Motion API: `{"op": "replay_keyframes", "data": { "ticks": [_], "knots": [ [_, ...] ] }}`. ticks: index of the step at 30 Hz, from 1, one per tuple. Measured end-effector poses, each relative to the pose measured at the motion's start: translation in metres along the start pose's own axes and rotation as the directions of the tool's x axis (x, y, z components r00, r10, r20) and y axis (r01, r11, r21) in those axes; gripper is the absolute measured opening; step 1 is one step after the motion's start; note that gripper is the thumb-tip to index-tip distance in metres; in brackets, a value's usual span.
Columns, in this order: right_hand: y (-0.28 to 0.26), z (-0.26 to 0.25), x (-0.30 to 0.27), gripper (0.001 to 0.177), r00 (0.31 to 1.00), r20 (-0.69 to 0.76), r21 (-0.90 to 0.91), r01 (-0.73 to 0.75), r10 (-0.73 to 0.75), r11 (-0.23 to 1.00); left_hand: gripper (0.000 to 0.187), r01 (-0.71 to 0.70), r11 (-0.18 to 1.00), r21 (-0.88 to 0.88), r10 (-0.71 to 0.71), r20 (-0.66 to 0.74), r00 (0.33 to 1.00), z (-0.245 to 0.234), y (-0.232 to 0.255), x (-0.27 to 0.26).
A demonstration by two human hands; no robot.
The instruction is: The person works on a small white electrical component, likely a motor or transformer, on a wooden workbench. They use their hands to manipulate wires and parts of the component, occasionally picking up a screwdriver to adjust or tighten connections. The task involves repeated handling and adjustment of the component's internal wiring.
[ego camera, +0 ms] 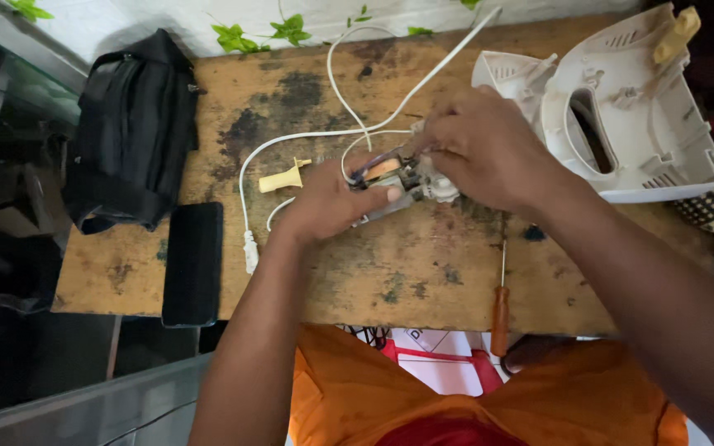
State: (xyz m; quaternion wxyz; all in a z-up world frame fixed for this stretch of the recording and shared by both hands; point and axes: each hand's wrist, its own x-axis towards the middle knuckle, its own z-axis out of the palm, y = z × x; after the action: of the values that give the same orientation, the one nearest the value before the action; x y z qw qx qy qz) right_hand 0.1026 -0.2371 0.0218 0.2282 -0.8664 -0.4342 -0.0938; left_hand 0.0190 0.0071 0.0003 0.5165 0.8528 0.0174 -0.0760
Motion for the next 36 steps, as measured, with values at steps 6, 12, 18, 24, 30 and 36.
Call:
{"op": "replay_keyframes", "data": {
  "ticks": [6, 12, 18, 24, 30, 36],
  "knots": [
    [-0.028, -0.023, -0.004, 0.009, 0.991, 0.134, -0.074, -0.002, 0.012, 0.997, 0.05, -0.214, 0.971, -0.106, 0.216, 0.009, 0.976, -0.001, 0.002, -0.003],
    [-0.007, 0.005, -0.005, 0.004, 0.987, 0.155, -0.231, 0.074, -0.039, 0.97, 0.047, -0.216, 0.967, -0.134, 0.223, 0.04, 0.974, -0.002, -0.001, -0.001],
    [-0.015, 0.0, 0.005, 0.009, 0.976, 0.22, -0.147, 0.036, -0.003, 0.989, 0.042, -0.19, 0.964, -0.184, 0.199, 0.031, 0.979, -0.002, 0.001, -0.001],
    [-0.034, -0.015, 0.022, 0.019, 0.901, 0.38, -0.004, -0.226, 0.211, 0.974, 0.049, -0.197, 0.972, -0.127, 0.208, 0.087, 0.974, 0.001, -0.013, 0.007],
    [-0.034, -0.01, 0.018, 0.015, 0.899, 0.369, 0.008, -0.257, 0.236, 0.966, 0.053, -0.139, 0.989, -0.051, 0.144, 0.092, 0.985, -0.004, -0.002, 0.002],
    [-0.014, -0.01, 0.026, 0.02, 0.892, 0.438, -0.018, -0.119, 0.115, 0.993, 0.049, -0.242, 0.954, -0.178, 0.265, 0.119, 0.957, -0.007, -0.002, 0.003]
  ]
}}
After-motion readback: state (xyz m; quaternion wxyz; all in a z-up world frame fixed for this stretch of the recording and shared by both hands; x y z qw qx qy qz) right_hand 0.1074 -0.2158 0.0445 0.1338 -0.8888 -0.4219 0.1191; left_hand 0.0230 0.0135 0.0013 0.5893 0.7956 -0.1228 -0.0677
